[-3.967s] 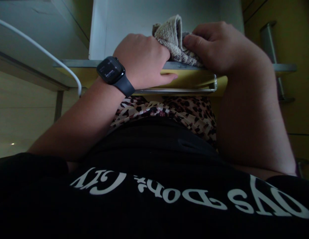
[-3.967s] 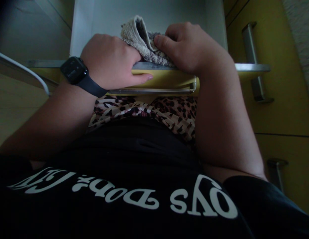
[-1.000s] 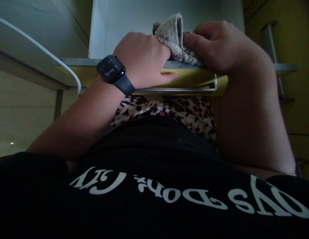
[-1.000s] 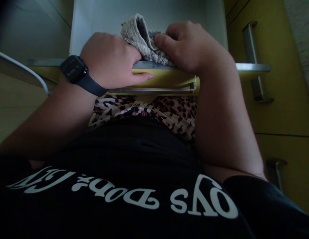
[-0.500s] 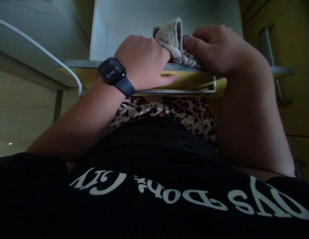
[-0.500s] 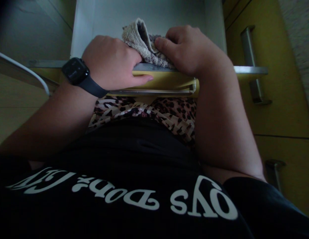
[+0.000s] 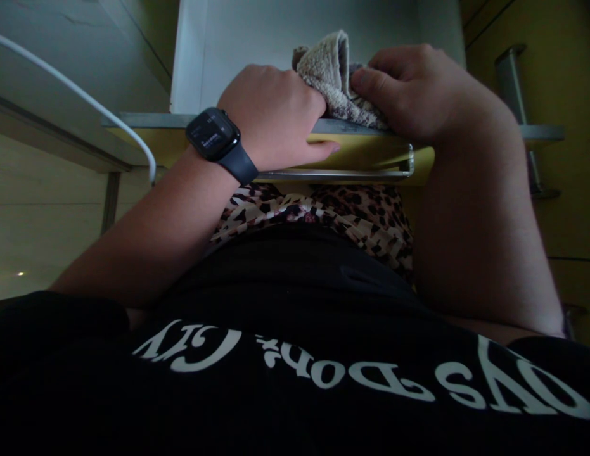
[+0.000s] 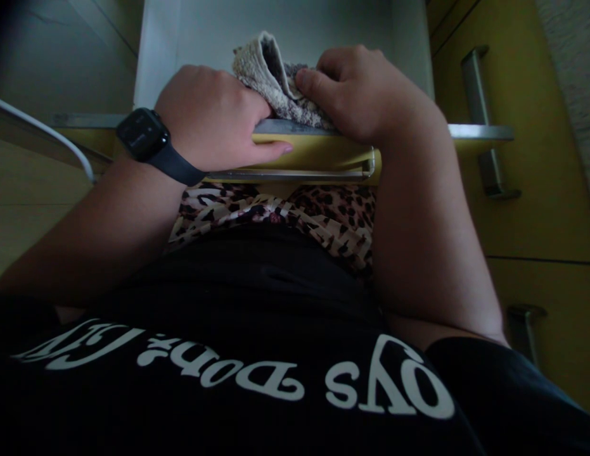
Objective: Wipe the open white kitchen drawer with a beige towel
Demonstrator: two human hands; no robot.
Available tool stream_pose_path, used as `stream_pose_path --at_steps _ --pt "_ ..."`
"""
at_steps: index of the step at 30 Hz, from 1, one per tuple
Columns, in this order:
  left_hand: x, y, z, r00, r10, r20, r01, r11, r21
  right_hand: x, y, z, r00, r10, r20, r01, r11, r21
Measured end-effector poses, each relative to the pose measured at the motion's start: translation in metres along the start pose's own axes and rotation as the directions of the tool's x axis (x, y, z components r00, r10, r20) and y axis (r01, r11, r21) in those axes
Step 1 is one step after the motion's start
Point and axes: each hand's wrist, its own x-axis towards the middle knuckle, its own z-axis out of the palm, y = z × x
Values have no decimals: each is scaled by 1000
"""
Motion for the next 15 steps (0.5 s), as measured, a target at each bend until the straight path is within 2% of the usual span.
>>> stream_pose_path --at_steps 15 --pt "1 0 0 1000 2 16 -2 1000 13 -1 -1 0 1000 -10 -6 10 1000 17"
